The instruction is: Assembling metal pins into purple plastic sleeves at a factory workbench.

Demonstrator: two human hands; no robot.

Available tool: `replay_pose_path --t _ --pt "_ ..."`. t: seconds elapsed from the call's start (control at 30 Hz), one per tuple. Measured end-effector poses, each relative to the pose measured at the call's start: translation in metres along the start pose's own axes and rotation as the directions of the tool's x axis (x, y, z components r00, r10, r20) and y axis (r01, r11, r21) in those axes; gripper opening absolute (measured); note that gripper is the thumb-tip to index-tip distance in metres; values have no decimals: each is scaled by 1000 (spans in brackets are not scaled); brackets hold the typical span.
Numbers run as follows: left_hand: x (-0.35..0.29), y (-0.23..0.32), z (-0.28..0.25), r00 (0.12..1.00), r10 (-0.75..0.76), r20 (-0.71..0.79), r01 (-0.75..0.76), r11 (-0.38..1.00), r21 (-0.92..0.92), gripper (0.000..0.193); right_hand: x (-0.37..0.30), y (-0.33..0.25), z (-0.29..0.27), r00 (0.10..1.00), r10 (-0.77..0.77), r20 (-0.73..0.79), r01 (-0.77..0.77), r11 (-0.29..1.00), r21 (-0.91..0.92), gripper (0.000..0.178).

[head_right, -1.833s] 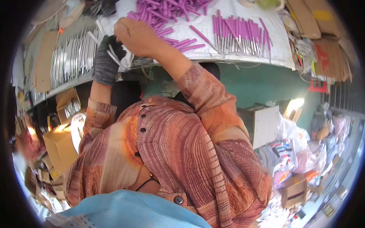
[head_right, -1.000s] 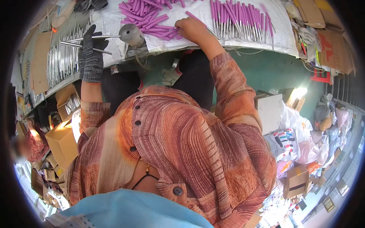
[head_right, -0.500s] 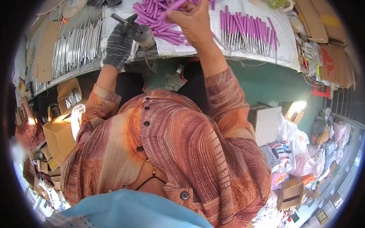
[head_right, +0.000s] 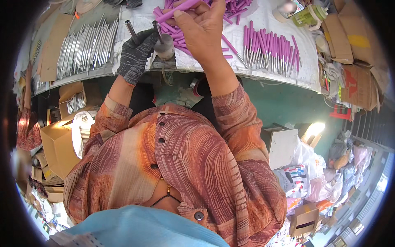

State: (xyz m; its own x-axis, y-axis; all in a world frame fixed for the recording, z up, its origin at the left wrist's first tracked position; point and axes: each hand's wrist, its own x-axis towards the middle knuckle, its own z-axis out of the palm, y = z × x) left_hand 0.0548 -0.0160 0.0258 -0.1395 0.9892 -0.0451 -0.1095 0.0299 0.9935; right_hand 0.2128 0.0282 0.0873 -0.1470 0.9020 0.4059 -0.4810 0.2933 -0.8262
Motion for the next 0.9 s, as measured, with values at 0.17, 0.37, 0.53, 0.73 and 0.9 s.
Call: replay_pose_path --t 0.17,0.37,0.53,0.73,0.9 --pt "-2 7 1 1000 -13 14 14 1000 -4 25 4 -11 11 930 -174 325 287 895 -341 55" --pt "11 -6 -15 995 -56 85 67 989 -129 26 28 -22 10 832 210 513 65 882 -467 25" --pt "16 -16 -16 993 -67 -99 32 947 -321 35 6 39 6 931 152 333 17 891 -453 24" --pt "15 -15 -40 980 -95 -176 40 956 -292 39 4 54 10 967 100 234 14 897 -441 26" --pt "7 -10 -50 968 -93 -233 38 973 -229 37 57 -5 -110 880 -230 -417 -260 501 -825 25"
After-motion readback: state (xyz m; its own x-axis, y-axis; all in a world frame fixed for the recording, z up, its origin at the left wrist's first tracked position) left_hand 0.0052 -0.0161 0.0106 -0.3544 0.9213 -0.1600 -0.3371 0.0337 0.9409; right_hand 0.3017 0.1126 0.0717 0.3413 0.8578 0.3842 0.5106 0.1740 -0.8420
